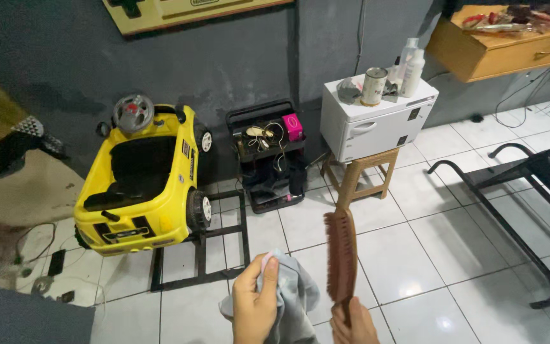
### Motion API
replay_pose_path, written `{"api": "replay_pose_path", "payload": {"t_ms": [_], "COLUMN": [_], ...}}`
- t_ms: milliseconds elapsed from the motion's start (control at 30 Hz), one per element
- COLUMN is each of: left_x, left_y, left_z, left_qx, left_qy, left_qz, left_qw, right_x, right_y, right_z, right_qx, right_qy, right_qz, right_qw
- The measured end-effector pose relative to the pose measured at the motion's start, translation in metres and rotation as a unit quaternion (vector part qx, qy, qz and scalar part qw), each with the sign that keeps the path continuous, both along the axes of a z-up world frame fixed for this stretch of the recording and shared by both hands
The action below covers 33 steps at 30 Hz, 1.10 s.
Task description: The person unfolds and turns a fabric garment by hand while brushing its surfaces with a bristle brush.
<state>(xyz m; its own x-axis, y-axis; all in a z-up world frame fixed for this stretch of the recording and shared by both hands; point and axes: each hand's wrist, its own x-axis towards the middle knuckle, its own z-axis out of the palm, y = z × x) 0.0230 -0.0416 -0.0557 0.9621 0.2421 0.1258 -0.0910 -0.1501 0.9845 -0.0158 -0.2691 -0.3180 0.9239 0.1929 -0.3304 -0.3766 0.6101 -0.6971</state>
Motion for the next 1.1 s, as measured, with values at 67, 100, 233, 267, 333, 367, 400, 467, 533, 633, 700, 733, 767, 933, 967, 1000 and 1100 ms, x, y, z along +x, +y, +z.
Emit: {"api": "replay_pose_path", "payload": {"t_ms": [67, 100, 233, 267, 333, 367, 400, 467, 533, 633, 700, 733, 767, 933, 967, 1000, 1100], "left_x": [-0.001, -0.001, -0.005, -0.005, -0.005, -0.003, -0.002, -0.01, -0.005, -0.008, -0.006, -0.005, -0.005, -0.004, -0.003, -0.002, 0.0], "left_y": [-0.009, -0.009, 0.0, 0.004, 0.012, 0.016, 0.021, 0.028, 0.025, 0.019, 0.013, 0.009, 0.005, -0.012, -0.017, -0.022, -0.025], "left_z": [-0.001, -0.003, -0.013, -0.015, -0.012, -0.007, 0.0, 0.008, 0.009, -0.006, -0.015, -0.018, -0.019, -0.015, -0.014, -0.012, -0.009], "left_qx": [-0.032, -0.032, -0.093, -0.124, -0.246, -0.364, -0.364, -0.369, -0.356, -0.301, -0.26, -0.239, -0.217, -0.132, -0.132, -0.131, -0.138], "left_qy": [-0.052, -0.054, -0.065, -0.055, -0.062, -0.072, -0.076, -0.106, -0.119, -0.086, -0.048, -0.034, -0.019, 0.06, 0.084, 0.083, 0.051], "left_qz": [-0.036, -0.034, 0.004, 0.026, 0.054, 0.081, 0.084, 0.106, 0.101, 0.066, 0.027, -0.005, -0.04, -0.091, -0.089, -0.093, -0.065], "left_qw": [0.997, 0.997, 0.994, 0.99, 0.966, 0.925, 0.925, 0.917, 0.921, 0.948, 0.964, 0.97, 0.975, 0.985, 0.984, 0.984, 0.987], "right_x": [-0.004, -0.003, -0.001, 0.001, -0.001, 0.006, 0.01, 0.003, -0.002, 0.016, 0.016, 0.012, 0.013, 0.003, 0.002, 0.001, 0.002], "right_y": [0.037, 0.063, 0.081, 0.081, 0.075, 0.074, 0.071, 0.059, 0.042, 0.029, 0.015, 0.009, 0.002, -0.01, 0.003, 0.02, 0.041], "right_z": [-0.006, -0.007, 0.015, 0.024, 0.037, 0.044, 0.048, 0.05, 0.046, 0.048, 0.04, 0.033, 0.026, -0.017, -0.025, -0.034, -0.033], "right_qx": [0.026, -0.002, -0.352, -0.337, -0.31, -0.294, -0.278, -0.25, -0.219, -0.171, -0.14, -0.123, -0.106, -0.03, -0.042, -0.054, -0.08], "right_qy": [0.022, 0.095, -0.507, -0.487, -0.44, -0.42, -0.399, -0.344, -0.3, -0.219, -0.164, -0.136, -0.106, 0.005, -0.048, -0.1, -0.203], "right_qz": [-0.048, -0.119, -0.135, -0.129, -0.119, -0.112, -0.105, -0.095, -0.083, -0.06, -0.048, -0.043, -0.04, -0.036, -0.01, 0.017, 0.078], "right_qw": [0.998, 0.988, 0.775, 0.795, 0.834, 0.851, 0.868, 0.9, 0.925, 0.959, 0.975, 0.982, 0.988, 0.999, 0.998, 0.993, 0.973]}}
